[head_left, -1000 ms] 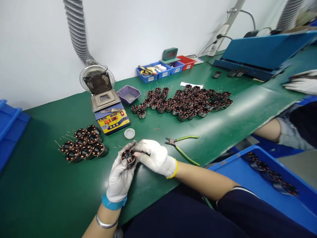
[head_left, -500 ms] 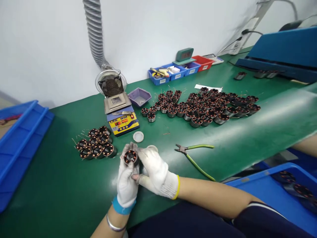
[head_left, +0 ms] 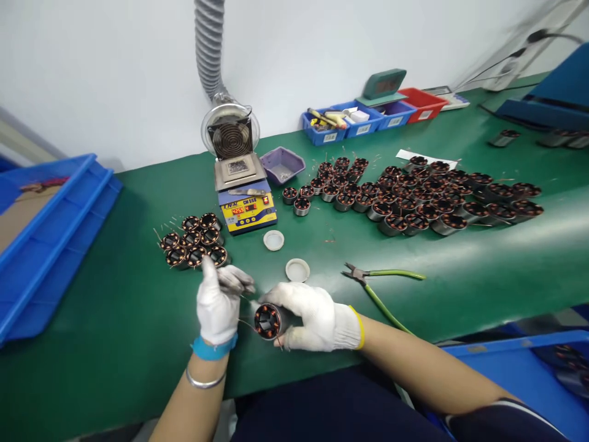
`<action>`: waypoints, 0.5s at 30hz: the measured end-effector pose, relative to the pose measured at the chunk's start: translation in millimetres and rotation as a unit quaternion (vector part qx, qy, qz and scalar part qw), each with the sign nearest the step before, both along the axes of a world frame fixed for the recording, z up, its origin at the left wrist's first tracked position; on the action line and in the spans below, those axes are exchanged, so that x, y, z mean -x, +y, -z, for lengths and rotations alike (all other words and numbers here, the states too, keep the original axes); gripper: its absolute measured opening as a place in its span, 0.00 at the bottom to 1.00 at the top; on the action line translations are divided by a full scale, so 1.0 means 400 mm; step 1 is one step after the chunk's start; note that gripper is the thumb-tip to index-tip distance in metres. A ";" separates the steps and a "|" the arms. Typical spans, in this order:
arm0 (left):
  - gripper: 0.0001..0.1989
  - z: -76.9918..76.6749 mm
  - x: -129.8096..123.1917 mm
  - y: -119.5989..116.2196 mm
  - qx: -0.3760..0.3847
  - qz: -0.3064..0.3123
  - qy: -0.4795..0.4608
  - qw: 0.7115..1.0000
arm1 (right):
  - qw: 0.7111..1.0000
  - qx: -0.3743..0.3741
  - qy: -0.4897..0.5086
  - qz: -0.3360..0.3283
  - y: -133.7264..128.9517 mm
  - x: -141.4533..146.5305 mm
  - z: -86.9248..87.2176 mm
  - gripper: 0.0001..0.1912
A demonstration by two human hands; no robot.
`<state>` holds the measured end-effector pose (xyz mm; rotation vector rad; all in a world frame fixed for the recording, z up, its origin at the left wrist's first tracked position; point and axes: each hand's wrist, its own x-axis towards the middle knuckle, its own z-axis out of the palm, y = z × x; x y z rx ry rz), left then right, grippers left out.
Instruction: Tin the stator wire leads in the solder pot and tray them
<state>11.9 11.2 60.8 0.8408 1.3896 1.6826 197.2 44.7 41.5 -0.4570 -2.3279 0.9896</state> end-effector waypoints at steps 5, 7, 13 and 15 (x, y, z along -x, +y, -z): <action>0.27 -0.021 0.030 -0.011 -0.100 0.052 0.133 0.985 | 0.999 -0.037 -0.007 0.027 0.015 -0.011 0.004 0.27; 0.22 -0.014 0.032 -0.015 -0.042 0.145 0.243 0.958 | 0.998 -0.042 -0.035 0.037 0.025 -0.016 -0.004 0.27; 0.19 -0.006 0.021 -0.016 0.105 0.234 0.297 0.920 | 0.987 -0.073 -0.109 0.095 0.023 -0.028 -0.012 0.25; 0.17 -0.022 0.028 -0.011 0.139 0.248 0.295 0.912 | 0.983 -0.093 -0.117 0.107 0.032 -0.035 0.012 0.24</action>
